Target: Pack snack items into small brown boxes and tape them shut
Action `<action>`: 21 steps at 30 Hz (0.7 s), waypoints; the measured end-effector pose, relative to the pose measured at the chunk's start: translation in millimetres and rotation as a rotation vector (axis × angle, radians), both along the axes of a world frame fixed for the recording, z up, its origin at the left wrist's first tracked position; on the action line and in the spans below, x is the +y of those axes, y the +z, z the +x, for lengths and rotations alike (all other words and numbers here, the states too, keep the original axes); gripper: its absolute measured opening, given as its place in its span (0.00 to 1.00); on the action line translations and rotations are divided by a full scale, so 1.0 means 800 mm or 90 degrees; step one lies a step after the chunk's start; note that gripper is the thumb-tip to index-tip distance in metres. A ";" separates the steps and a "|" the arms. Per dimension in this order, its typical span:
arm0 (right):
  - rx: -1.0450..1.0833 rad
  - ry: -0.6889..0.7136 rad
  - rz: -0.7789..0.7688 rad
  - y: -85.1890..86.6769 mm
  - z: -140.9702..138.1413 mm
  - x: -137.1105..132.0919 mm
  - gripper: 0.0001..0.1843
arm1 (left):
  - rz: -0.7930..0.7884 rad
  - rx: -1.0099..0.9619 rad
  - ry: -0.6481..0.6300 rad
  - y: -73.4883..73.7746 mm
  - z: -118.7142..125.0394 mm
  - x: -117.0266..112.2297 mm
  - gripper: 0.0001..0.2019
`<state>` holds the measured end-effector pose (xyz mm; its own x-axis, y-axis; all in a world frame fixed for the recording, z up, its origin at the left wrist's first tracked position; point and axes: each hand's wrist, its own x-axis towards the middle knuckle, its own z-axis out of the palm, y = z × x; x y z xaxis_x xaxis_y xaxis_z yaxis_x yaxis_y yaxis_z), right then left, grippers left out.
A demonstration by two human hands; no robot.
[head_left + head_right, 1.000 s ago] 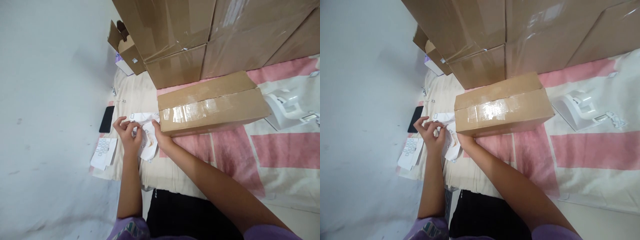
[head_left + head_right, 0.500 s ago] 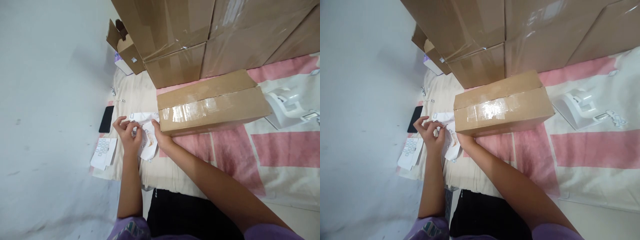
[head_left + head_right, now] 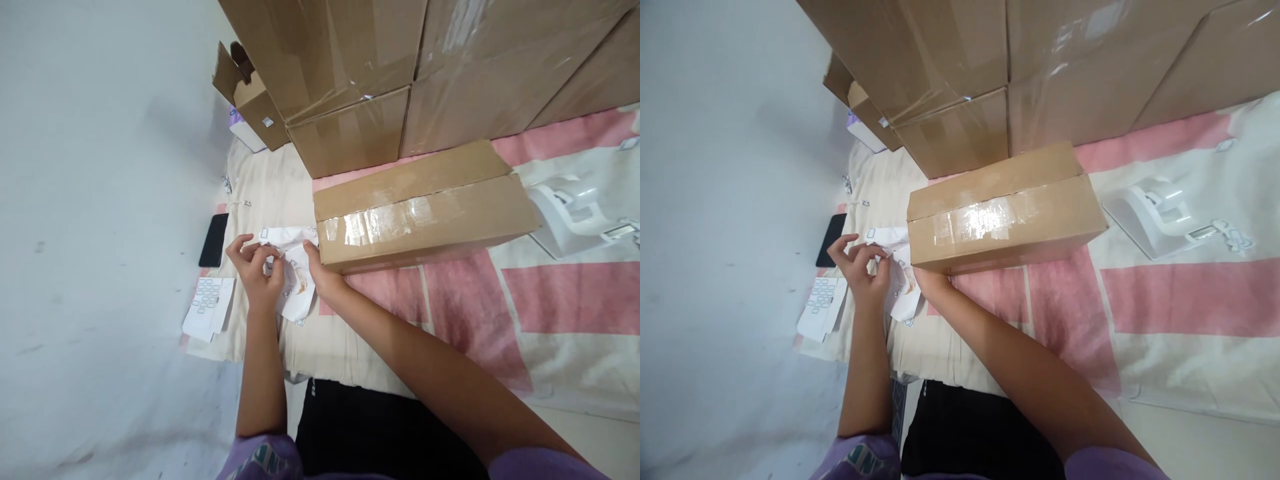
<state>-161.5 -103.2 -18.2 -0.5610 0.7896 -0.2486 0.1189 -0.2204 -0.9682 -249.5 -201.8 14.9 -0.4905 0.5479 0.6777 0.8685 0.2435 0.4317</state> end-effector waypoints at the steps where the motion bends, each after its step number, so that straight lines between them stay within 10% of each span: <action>1: -0.016 -0.016 -0.015 0.002 0.001 0.000 0.20 | 0.002 -0.003 0.001 0.000 0.000 0.000 0.05; 21: -0.068 0.008 0.012 -0.005 -0.005 0.001 0.19 | 0.068 0.006 0.026 0.006 0.003 0.003 0.04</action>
